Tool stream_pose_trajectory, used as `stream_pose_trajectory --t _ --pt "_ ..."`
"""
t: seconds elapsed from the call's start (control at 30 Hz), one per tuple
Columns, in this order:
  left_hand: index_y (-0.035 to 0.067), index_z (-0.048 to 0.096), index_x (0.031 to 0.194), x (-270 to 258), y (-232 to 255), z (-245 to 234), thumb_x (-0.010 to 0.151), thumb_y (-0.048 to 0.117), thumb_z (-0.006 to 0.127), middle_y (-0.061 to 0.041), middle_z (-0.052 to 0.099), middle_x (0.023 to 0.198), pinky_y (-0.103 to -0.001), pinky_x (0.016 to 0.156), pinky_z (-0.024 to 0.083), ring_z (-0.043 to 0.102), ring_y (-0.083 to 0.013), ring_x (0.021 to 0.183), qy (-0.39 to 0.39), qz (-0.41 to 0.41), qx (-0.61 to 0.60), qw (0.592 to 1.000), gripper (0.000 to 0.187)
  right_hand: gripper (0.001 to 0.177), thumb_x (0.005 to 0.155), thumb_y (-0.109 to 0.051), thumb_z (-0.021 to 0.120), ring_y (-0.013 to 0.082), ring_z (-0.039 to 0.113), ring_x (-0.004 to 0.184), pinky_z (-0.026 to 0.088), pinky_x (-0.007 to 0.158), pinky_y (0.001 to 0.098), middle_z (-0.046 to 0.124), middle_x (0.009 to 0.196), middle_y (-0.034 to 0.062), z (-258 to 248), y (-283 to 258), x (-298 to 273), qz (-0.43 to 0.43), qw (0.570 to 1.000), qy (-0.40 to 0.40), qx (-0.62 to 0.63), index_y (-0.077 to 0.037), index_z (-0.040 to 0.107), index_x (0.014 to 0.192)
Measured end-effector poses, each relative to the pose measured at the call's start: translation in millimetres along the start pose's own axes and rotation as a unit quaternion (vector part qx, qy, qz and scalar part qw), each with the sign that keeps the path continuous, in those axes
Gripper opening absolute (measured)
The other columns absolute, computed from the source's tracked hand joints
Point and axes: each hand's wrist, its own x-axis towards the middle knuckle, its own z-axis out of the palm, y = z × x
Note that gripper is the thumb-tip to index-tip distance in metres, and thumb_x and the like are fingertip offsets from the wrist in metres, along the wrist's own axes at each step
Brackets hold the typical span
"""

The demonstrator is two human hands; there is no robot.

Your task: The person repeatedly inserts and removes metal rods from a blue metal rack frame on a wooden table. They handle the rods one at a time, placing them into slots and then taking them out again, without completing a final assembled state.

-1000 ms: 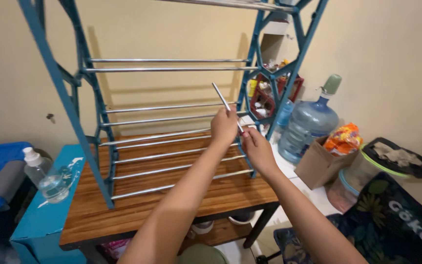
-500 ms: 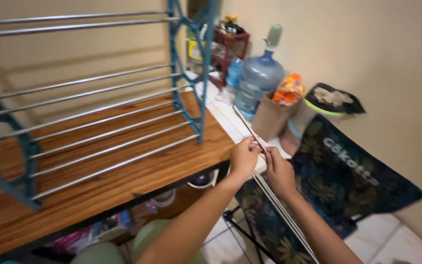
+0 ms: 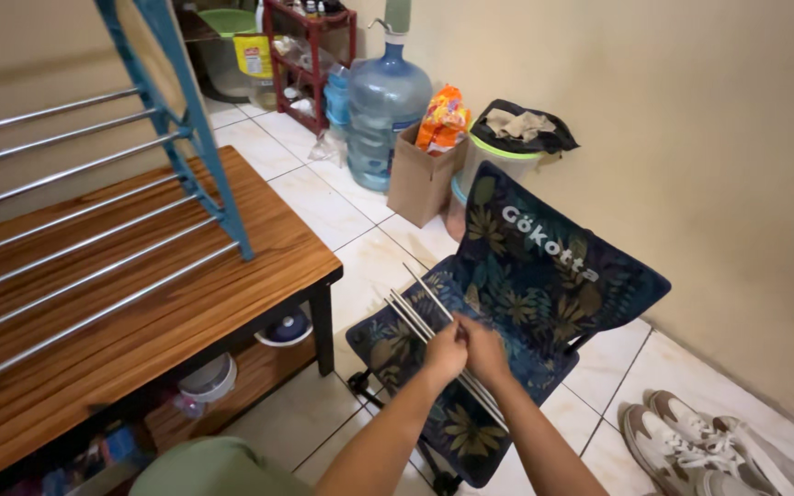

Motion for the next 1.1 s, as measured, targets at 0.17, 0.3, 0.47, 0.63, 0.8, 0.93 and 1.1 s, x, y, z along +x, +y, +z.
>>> stream_pose_trajectory --t 0.17,0.3,0.47,0.63,0.8,0.93,1.1 --pt "0.010 0.068 0.122 -14.9 -23.2 22.2 0.094 0.015 0.055 -0.020 0.072 0.114 -0.046 0.091 0.053 0.066 -0.0400 0.109 -0.052 0.000 0.003 0.999 0.032 0.054 0.082 -0.013 0.067 0.0328 0.075 0.096 0.057 0.086 0.0414 0.076 0.104 0.0179 32.6 52.9 1.4 0.033 0.997 -0.066 0.014 -0.018 0.065 0.135" --pt "0.010 0.070 0.123 -19.3 -34.2 25.6 0.091 0.013 0.055 -0.019 0.072 0.114 -0.044 0.092 0.053 0.068 -0.0366 0.109 -0.062 -0.022 -0.018 0.998 0.035 0.057 0.082 -0.014 0.067 0.0339 0.075 0.100 0.057 0.087 0.0419 0.075 0.112 0.0198 48.8 69.4 2.5 0.019 0.996 -0.083 0.031 -0.019 0.061 0.139" --pt "0.008 0.065 0.129 -17.5 -43.7 21.3 0.092 0.012 0.055 -0.019 0.072 0.113 -0.041 0.092 0.054 0.070 -0.0346 0.107 -0.081 -0.051 -0.010 0.995 0.038 0.062 0.083 -0.013 0.070 0.0426 0.067 0.111 0.053 0.096 0.0460 0.064 0.123 0.0284 60.5 65.5 4.5 0.062 0.994 -0.085 -0.027 -0.026 0.061 0.143" --pt "0.007 0.065 0.133 -18.8 -49.6 12.1 0.093 0.011 0.055 -0.021 0.072 0.118 -0.039 0.095 0.054 0.069 -0.0343 0.111 -0.067 -0.038 -0.009 0.997 0.042 0.070 0.074 -0.014 0.079 0.0416 0.065 0.115 0.052 0.099 0.0442 0.065 0.122 0.0250 62.8 63.8 7.7 0.058 0.994 -0.080 -0.035 -0.022 0.059 0.140" --pt "0.009 0.063 0.134 -25.3 -48.7 -7.3 0.093 0.015 0.062 -0.020 0.068 0.124 -0.040 0.100 0.051 0.066 -0.0352 0.117 -0.065 -0.058 -0.004 0.996 0.042 0.063 0.075 -0.019 0.082 0.0401 0.064 0.118 0.051 0.101 0.0440 0.065 0.127 0.0211 64.3 60.2 5.7 0.075 0.996 -0.055 -0.018 -0.022 0.063 0.135" --pt "0.010 0.063 0.135 -29.8 -38.6 -24.6 0.093 0.017 0.061 -0.022 0.068 0.123 -0.042 0.101 0.050 0.064 -0.0369 0.118 -0.067 -0.073 0.028 0.995 0.042 0.059 0.078 -0.015 0.076 0.0402 0.062 0.121 0.049 0.104 0.0438 0.064 0.130 0.0230 62.6 52.0 9.8 0.075 0.994 -0.068 -0.040 -0.021 0.065 0.136" --pt "0.001 0.065 0.130 -39.0 -6.5 -63.8 0.090 0.003 0.052 -0.025 0.067 0.125 -0.044 0.105 0.049 0.062 -0.0412 0.120 0.022 0.097 0.037 0.994 0.042 0.054 0.083 -0.007 0.068 0.0440 0.062 0.122 0.048 0.106 0.0452 0.065 0.130 0.0277 62.0 23.3 25.7 -0.082 0.995 0.037 0.030 -0.003 0.060 0.136"
